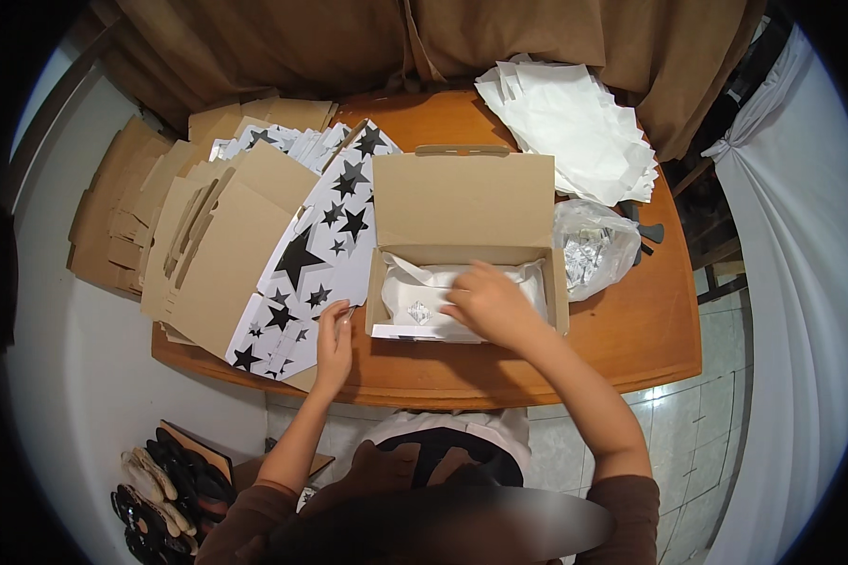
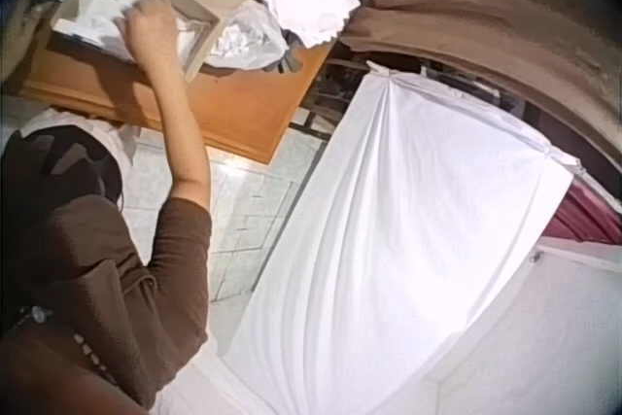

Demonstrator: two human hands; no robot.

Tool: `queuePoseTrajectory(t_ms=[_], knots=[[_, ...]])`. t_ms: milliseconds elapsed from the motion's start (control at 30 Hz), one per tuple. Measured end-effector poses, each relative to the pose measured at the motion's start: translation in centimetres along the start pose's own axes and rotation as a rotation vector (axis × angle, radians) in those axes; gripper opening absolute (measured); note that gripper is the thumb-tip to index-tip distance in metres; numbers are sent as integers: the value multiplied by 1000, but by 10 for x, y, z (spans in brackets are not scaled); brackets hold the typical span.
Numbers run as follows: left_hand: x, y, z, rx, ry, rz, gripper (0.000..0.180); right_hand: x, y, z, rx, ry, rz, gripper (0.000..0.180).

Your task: Fold flat cardboard pieces into shoeboxes, insert tissue paper lining, and stack the finished boxes on a wall shelf.

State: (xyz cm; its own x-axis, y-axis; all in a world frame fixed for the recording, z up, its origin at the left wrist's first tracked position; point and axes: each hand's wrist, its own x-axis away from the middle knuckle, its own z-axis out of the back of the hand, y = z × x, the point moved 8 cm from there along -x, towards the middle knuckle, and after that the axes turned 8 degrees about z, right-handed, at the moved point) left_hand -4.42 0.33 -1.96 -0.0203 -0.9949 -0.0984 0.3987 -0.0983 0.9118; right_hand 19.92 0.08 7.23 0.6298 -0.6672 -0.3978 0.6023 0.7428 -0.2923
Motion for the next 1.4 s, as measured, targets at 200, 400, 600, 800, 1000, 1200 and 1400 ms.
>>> queuePoseTrajectory(t_ms=[200,400,600,800,1000,1200,1400], knots=[[-1,-36,-36,155,-239,245,38,-96,-31,-77,32,-18,347,17],[-3,-11,-37,-288,-251,334,38,-106,-22,-132,346,-511,467,16],[-15,12,-36,-783,-215,272,32,-113,1,-139,427,-522,560,12],[-18,21,-43,-909,-67,144,23,-118,-7,-132,390,-334,751,12],[-16,21,-44,-944,-73,143,23,-122,16,-122,458,-311,727,11],[-16,25,-45,-949,-55,133,24,-117,27,-136,405,-287,595,13],[-12,29,-48,-968,-69,99,33,-90,27,-60,192,158,438,29]])
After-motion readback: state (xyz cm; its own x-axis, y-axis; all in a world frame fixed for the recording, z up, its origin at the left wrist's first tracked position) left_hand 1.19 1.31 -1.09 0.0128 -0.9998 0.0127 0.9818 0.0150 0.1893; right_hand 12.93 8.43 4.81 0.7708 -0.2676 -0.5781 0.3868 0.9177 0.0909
